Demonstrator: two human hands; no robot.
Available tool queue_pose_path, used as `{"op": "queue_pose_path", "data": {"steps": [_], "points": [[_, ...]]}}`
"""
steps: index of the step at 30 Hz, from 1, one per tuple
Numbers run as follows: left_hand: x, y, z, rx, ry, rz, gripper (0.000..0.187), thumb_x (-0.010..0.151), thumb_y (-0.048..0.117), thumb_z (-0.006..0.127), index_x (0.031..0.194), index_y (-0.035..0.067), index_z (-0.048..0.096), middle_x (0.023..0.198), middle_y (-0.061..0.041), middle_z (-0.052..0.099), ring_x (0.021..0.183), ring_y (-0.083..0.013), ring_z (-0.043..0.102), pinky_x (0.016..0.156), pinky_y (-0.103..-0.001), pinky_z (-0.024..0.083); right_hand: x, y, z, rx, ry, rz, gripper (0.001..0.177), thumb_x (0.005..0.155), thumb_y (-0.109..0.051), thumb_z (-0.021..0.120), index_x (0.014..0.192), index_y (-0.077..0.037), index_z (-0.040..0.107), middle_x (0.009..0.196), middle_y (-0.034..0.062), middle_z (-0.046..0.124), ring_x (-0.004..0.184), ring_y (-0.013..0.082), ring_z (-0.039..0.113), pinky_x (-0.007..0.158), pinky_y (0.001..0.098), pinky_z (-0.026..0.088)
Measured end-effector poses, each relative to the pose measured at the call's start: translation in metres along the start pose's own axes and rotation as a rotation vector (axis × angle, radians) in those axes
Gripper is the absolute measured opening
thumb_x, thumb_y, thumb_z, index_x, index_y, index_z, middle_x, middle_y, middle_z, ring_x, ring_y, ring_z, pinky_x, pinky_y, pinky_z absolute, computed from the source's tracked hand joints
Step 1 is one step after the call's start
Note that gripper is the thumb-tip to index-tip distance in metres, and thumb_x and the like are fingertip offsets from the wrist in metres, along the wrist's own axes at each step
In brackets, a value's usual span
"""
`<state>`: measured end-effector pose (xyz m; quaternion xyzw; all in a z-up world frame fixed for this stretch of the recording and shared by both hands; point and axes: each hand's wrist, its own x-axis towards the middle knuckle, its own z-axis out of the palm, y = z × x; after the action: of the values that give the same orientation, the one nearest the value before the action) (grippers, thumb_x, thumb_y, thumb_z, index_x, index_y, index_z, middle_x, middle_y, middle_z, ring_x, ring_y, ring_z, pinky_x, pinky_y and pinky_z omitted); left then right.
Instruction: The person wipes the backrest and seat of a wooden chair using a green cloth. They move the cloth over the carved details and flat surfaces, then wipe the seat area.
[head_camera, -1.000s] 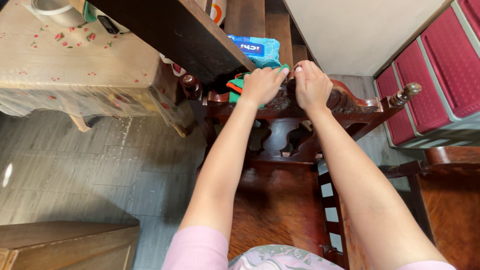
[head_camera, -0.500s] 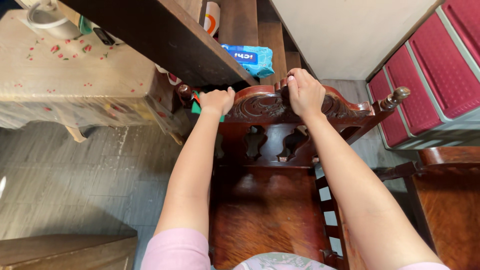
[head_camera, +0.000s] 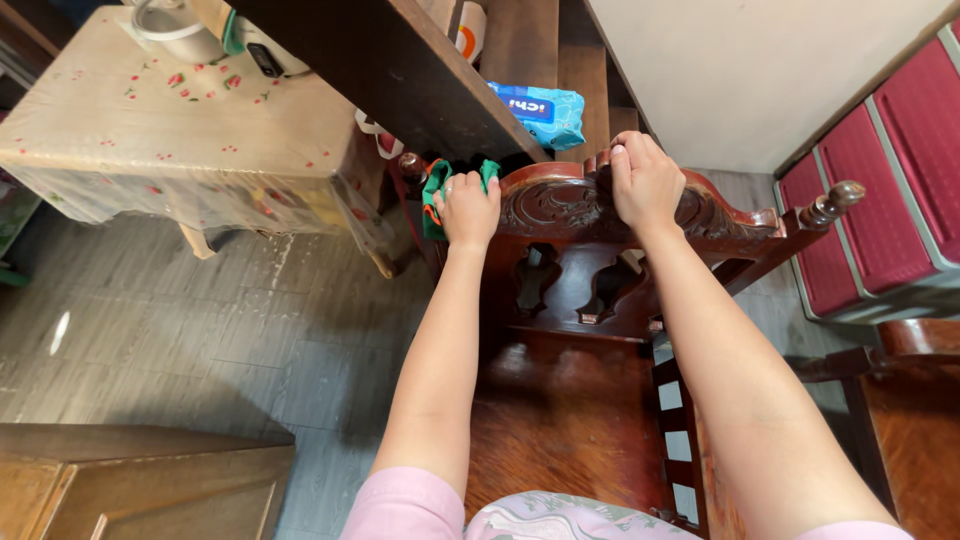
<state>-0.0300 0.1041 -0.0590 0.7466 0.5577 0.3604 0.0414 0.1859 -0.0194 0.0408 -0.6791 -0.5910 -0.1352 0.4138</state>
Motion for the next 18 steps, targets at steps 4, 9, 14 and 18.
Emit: {"op": "queue_pose_path", "data": {"steps": [4,9,14,18], "points": [[-0.011,-0.007,-0.012,-0.048,0.094,0.113,0.018,0.092,0.022,0.065,0.094,0.004,0.065,0.103,-0.013,0.067,0.111,-0.0339,0.059,0.101,-0.051,0.042,-0.001,0.002,0.000,0.007,0.014,-0.017,0.018,0.106,-0.025,0.053,0.106,-0.012,0.067,0.101,0.0075,0.071,0.091,0.0342,0.067,0.075,0.0467,0.050],[-0.023,-0.021,0.006,-0.042,0.108,0.104,0.013,0.093,0.016,0.064,0.093,0.003,0.061,0.102,-0.016,0.066,0.102,-0.0393,0.059,0.091,-0.052,0.043,0.000,0.005,0.003,-0.002,0.018,-0.021,0.019,0.106,-0.025,0.053,0.106,-0.012,0.066,0.101,0.0077,0.070,0.091,0.0343,0.067,0.076,0.0465,0.050],[-0.063,-0.058,0.036,-0.375,-0.009,0.011,0.020,0.100,0.018,0.056,0.096,-0.002,0.058,0.099,-0.023,0.064,0.097,-0.0442,0.060,0.092,-0.053,0.047,-0.002,0.007,0.005,-0.018,-0.009,-0.007,0.020,0.107,-0.027,0.054,0.108,-0.012,0.067,0.104,0.0094,0.070,0.095,0.0366,0.066,0.078,0.0477,0.049],[-0.109,-0.068,0.034,-0.786,-0.294,-0.521,0.026,0.101,0.021,0.048,0.103,0.000,0.063,0.095,-0.018,0.069,0.087,-0.0294,0.066,0.084,-0.043,0.052,0.005,0.012,-0.005,0.103,-0.151,0.067,0.020,0.106,-0.028,0.056,0.118,-0.013,0.064,0.117,0.0100,0.068,0.109,0.0363,0.063,0.089,0.0470,0.047]]}}
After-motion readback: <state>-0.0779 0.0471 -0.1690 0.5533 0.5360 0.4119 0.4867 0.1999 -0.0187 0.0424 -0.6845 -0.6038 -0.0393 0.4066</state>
